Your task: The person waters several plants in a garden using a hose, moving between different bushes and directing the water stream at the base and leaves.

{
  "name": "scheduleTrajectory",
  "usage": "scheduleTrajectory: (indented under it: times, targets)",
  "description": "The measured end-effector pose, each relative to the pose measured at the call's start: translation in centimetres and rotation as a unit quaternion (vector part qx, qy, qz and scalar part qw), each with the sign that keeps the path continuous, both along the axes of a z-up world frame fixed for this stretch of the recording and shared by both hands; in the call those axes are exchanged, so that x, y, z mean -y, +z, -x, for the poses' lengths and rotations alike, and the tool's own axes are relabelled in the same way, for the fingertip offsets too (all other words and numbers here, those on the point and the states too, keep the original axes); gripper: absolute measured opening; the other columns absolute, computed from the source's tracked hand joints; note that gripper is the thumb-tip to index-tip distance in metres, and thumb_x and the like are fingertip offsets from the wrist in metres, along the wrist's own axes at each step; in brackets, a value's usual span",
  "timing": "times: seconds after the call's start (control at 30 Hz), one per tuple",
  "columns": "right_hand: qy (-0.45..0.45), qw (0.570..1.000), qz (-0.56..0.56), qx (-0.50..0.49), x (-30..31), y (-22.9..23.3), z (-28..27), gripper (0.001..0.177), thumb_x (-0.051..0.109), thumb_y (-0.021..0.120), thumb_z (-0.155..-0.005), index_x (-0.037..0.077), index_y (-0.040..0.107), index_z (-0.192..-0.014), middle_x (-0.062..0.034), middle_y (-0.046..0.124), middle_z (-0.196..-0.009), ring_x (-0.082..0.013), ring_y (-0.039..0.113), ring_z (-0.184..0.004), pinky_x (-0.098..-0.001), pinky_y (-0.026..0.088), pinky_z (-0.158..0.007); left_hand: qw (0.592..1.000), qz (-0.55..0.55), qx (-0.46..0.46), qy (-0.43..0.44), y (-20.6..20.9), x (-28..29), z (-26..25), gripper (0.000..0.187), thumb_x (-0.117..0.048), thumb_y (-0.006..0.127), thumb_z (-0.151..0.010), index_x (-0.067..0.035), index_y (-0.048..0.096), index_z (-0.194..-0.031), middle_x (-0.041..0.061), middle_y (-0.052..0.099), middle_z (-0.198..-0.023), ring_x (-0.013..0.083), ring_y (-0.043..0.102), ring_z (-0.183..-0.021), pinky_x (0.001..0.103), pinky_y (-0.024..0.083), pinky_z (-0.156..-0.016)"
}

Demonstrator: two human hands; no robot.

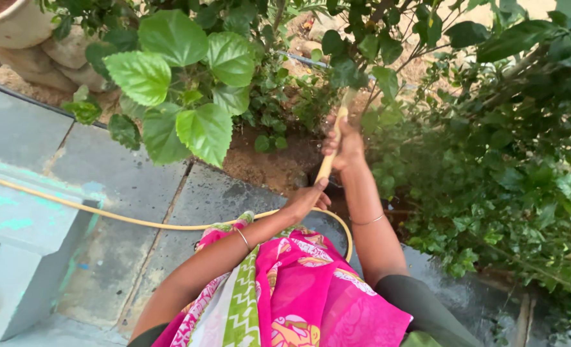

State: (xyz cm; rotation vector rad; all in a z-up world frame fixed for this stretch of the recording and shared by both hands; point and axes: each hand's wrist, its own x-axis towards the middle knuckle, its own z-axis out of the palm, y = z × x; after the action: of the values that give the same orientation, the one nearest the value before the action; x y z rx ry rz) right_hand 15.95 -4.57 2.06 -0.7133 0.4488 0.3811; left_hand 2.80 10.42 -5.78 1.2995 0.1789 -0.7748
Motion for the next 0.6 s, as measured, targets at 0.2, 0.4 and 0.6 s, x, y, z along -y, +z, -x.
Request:
scheduleTrajectory:
  times: [0.2,0.4,0.6]
  targets:
    - [0.065,0.997,-0.021,0.031,2.4,1.7,-2.2,0.044,0.046,0.037,-0.111,0.011,0.06,-0.121,0.0036,0.045,-0.071,-0.009,0.039,-0.055,-0.0264,0.037,-0.049,0.997,0.055,0.052,-0.02,0.7,0.2,0.3,0.072,-0.076,0.047,-0.092,-0.007,0.063,-0.08,0.004,0.06,-0.064,0.0152,0.061,-0.056,0.03,0.052,-0.054]
    - [0.06,0.998,0.01,0.016,1.1,0.6,-2.8,0.04,0.044,0.037,-0.11,0.012,0.06,-0.12,0.0041,0.044,-0.07,-0.0091,0.037,-0.053,-0.0277,0.037,-0.048,0.997,0.026,0.061,0.034,3.8,-0.7,1.3,0.067,-0.072,0.049,-0.096,-0.009,0.057,-0.075,-0.001,0.048,-0.058,0.0106,0.046,-0.048,0.027,0.037,-0.045]
    - [0.025,0.999,0.044,0.002,-0.4,0.5,-2.1,0.038,0.043,0.041,-0.109,0.011,0.061,-0.114,0.0036,0.044,-0.068,-0.009,0.037,-0.051,-0.0274,0.035,-0.046,0.996,-0.012,0.043,0.081,5.8,-1.5,1.9,0.067,-0.071,0.054,-0.094,-0.01,0.056,-0.068,-0.002,0.046,-0.053,0.011,0.044,-0.044,0.028,0.034,-0.043]
